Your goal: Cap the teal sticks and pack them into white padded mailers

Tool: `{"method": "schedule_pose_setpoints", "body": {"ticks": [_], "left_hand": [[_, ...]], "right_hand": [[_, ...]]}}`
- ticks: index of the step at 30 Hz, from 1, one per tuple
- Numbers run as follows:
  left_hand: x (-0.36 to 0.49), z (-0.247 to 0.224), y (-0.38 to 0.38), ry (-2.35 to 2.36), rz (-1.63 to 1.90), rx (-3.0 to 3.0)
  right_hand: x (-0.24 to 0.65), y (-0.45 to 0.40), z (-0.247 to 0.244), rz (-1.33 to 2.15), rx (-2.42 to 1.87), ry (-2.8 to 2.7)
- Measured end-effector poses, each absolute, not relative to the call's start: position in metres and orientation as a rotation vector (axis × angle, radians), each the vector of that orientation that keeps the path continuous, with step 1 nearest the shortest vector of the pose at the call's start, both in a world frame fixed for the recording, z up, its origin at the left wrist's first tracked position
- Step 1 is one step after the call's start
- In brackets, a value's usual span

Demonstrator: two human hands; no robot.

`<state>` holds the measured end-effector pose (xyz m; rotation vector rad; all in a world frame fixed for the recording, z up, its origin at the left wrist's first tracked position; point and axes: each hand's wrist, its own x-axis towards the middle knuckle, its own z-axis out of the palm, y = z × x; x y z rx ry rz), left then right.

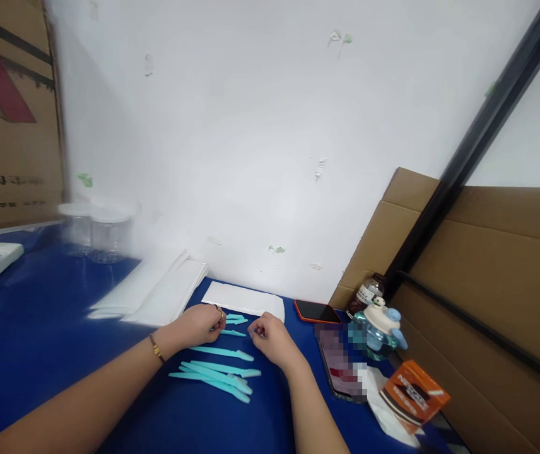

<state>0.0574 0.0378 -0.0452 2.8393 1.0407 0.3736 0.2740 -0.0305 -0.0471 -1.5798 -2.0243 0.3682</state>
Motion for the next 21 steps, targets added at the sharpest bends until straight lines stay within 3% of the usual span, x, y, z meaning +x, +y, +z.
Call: {"method": "schedule_pose_setpoints", "body": {"ticks": [10, 21], "left_hand": [[0.0586, -0.0422, 0.0361, 1.028, 0.356, 2.818], [0.0551, -0.0442, 0.0388, 1.028, 0.353, 2.747]], "right_hand": [[0.2723, -0.0268, -0.0524, 0.511, -1.606, -2.024], [0.2743, -0.0304, -0.0473, 0.418, -1.605, -2.083]]}}
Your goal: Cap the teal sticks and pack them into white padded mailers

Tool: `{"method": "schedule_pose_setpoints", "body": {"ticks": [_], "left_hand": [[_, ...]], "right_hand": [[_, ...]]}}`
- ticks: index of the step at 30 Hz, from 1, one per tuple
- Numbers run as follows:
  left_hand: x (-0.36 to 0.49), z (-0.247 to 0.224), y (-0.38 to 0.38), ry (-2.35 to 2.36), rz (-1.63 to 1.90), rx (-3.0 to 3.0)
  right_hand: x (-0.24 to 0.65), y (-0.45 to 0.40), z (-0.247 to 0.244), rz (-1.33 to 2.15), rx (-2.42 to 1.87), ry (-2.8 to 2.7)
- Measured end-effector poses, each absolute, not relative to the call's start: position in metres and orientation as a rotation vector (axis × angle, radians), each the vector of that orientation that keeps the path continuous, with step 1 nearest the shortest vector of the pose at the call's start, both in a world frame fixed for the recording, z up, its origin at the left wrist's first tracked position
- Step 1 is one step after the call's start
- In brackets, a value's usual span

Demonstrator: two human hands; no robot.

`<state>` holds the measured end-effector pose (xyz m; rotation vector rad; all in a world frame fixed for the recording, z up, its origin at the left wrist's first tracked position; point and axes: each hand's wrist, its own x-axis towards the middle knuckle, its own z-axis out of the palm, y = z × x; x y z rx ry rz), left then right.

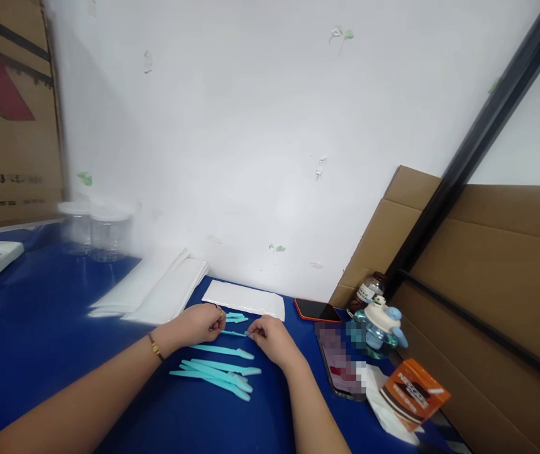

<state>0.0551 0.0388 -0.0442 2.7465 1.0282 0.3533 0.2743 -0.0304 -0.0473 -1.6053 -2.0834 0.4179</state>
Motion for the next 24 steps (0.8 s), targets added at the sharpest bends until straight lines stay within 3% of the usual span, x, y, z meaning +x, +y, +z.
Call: {"method": "schedule_pose_setpoints", "body": {"ticks": [24], "left_hand": [[0.0505, -0.0409, 0.0407, 0.965, 0.348, 2.741]], "right_hand": [[0.2681, -0.0304, -0.0506, 0.561, -1.56, -2.017]]}}
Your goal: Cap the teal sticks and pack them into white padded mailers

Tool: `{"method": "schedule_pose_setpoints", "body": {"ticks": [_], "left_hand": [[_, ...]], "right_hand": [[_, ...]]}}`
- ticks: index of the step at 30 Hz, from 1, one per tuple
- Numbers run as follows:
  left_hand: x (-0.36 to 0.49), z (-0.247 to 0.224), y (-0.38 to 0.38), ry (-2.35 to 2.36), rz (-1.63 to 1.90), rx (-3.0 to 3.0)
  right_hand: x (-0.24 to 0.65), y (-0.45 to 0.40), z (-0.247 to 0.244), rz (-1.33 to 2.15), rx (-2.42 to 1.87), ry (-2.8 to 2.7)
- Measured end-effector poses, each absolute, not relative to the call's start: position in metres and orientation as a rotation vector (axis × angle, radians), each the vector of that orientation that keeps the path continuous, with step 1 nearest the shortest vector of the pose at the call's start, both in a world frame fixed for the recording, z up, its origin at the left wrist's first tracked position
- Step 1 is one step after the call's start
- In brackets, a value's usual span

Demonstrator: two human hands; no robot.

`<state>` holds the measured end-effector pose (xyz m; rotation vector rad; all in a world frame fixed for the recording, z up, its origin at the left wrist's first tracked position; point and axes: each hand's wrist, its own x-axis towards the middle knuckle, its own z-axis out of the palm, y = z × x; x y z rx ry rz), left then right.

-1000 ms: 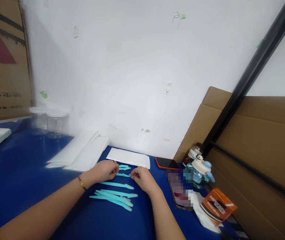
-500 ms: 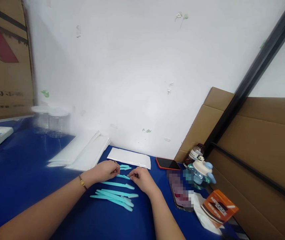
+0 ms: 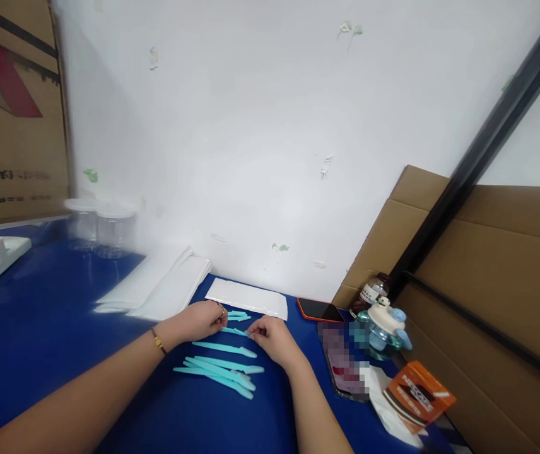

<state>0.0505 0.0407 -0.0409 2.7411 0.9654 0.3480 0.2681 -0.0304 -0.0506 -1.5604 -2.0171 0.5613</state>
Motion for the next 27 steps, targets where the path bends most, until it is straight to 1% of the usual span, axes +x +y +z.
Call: {"method": "schedule_pose_setpoints", "body": {"ticks": [4, 10, 27], "left_hand": [[0.0503, -0.0408, 0.0412, 0.944, 0.359, 2.736], [0.0506, -0.0397, 0.0398, 0.953, 0.346, 2.726], [0.0505, -0.0395, 0.0397, 0.966, 0.35, 2.723]], "right_hand": [[0.2689, -0.0289, -0.0533, 0.582, -1.534, -2.0], [0.2742, -0.029, -0.0514, 0.492, -1.543, -1.992], [0.2696, -0.029, -0.055, 0.543, -1.55, -2.028]]}}
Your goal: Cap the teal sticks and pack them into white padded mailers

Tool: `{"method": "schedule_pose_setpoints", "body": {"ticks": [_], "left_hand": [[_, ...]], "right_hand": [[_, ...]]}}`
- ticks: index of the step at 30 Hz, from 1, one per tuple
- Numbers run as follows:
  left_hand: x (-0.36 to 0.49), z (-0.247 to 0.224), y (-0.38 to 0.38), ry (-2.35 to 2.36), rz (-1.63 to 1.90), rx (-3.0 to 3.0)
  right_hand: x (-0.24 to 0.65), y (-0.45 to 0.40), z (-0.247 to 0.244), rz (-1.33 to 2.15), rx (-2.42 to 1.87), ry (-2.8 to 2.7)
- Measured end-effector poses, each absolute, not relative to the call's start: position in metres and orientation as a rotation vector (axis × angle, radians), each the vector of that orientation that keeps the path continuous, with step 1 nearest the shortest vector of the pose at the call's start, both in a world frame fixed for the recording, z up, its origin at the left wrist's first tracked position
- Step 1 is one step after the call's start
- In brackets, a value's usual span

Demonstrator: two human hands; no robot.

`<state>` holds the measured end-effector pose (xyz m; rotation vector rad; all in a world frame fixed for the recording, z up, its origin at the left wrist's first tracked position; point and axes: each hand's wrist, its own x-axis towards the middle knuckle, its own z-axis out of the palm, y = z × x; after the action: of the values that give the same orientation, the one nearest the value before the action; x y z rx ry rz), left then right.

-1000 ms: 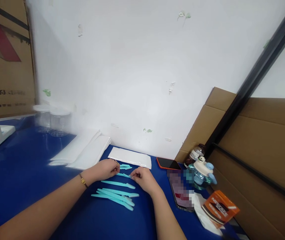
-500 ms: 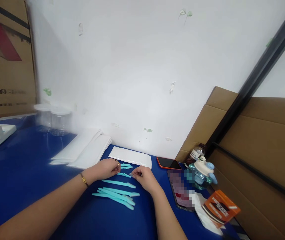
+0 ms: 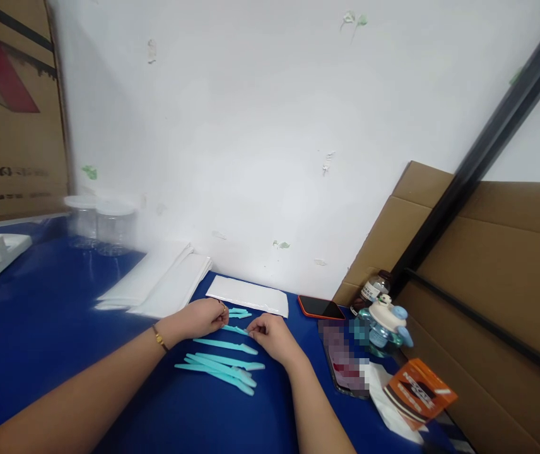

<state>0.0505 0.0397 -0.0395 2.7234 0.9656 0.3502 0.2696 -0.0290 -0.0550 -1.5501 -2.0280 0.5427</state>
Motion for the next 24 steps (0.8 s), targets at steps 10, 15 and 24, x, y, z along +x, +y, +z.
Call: {"method": "schedule_pose_setpoints", "body": {"ticks": [10, 15, 24], "left_hand": [[0.057, -0.043, 0.036, 0.857, 0.358, 2.725], [0.06, -0.043, 0.036, 0.864, 0.353, 2.683], [0.049, -0.025, 0.03, 0.785, 0.115, 2.508]], "right_hand": [[0.265, -0.03, -0.055, 0.555, -1.513, -2.039], [0.259, -0.029, -0.06, 0.54, -1.546, -2.029], [0.308, -0.035, -0.03, 0.277, -1.678, -1.804]]}}
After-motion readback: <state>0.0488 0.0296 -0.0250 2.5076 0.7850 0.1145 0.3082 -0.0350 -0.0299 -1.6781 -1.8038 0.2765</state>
